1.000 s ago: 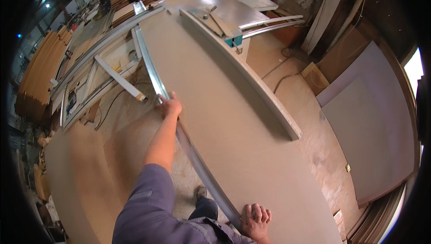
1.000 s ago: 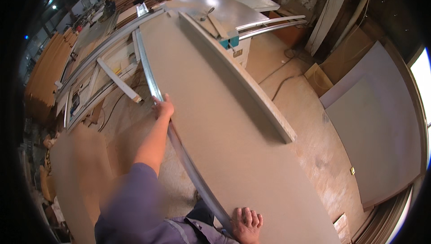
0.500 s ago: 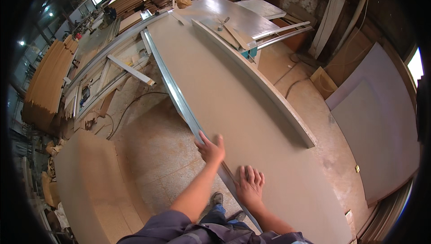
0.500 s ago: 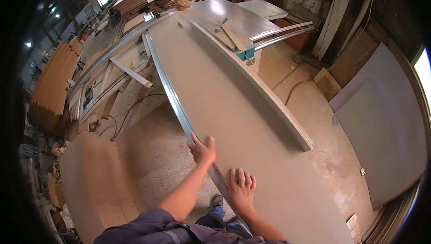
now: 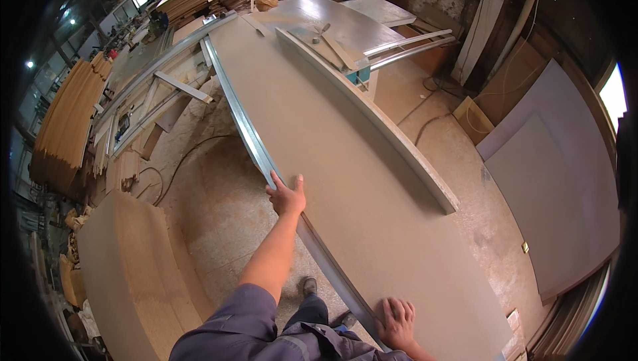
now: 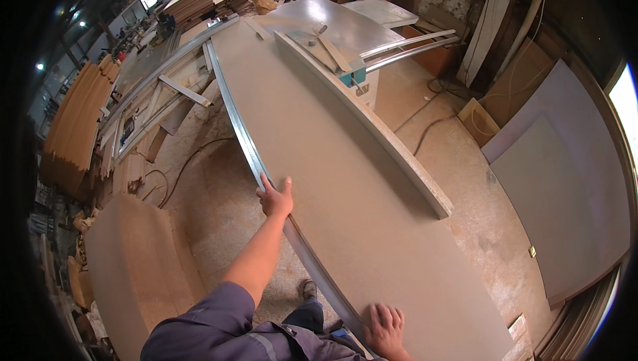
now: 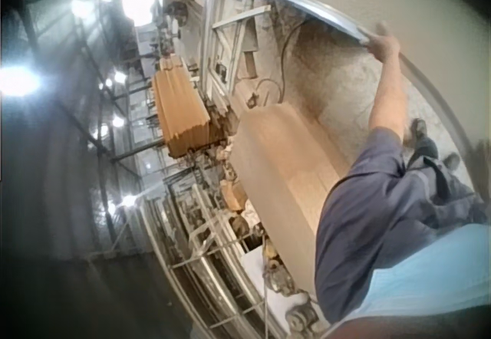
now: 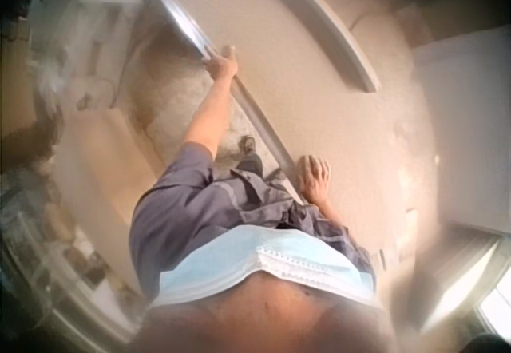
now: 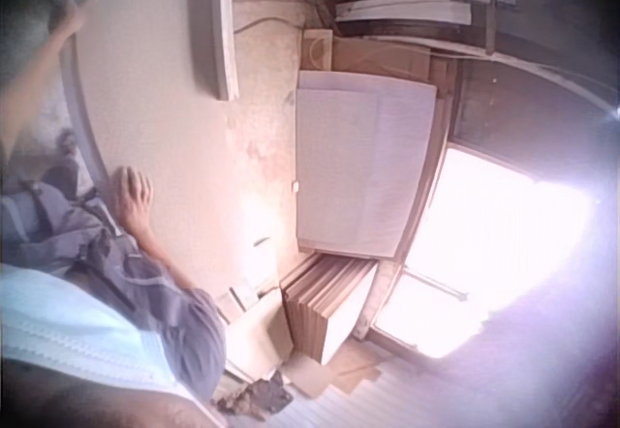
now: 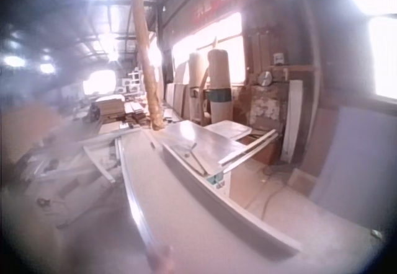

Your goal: The person repeatedly feeds large rectangular wood panels through a table saw, guiding them along the fence with both hands. After each cut, the person removes the trimmed strip and places it aside, then retrieves another panel to continue the process.

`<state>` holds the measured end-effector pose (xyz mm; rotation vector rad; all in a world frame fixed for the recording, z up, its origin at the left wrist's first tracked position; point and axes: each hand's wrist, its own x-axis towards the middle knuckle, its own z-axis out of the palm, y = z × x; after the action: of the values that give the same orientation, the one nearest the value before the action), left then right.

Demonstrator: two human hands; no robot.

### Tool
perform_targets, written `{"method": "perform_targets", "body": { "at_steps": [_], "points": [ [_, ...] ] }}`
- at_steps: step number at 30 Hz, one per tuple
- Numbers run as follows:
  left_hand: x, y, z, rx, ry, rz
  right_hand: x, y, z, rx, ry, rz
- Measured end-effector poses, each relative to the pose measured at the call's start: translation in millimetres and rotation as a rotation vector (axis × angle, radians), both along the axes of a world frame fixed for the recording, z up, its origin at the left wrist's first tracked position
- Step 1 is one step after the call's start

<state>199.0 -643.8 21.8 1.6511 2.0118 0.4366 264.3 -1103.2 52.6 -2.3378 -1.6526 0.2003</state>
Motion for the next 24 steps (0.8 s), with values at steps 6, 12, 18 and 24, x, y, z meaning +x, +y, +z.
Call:
{"method": "perform_targets", "body": {
  "at_steps": [6, 12, 18, 24],
  "points": [
    [-7, 27, -11, 0.051, -0.045, -0.014, -8, -48, -25, 0.019, -0.081, 0.005],
    [-19, 90, -38, 0.104, -0.039, 0.003, -13, 19, -32, 0.091, -0.043, 0.041],
    [-31, 160, -58, 0.105, -0.036, -0.009, -23, 81, -55, 0.068, -0.076, 0.048],
    [-22, 149, -69, 0.093, -0.067, 0.017, -29, 146, -80, 0.107, -0.093, -0.010]
  ]
}}
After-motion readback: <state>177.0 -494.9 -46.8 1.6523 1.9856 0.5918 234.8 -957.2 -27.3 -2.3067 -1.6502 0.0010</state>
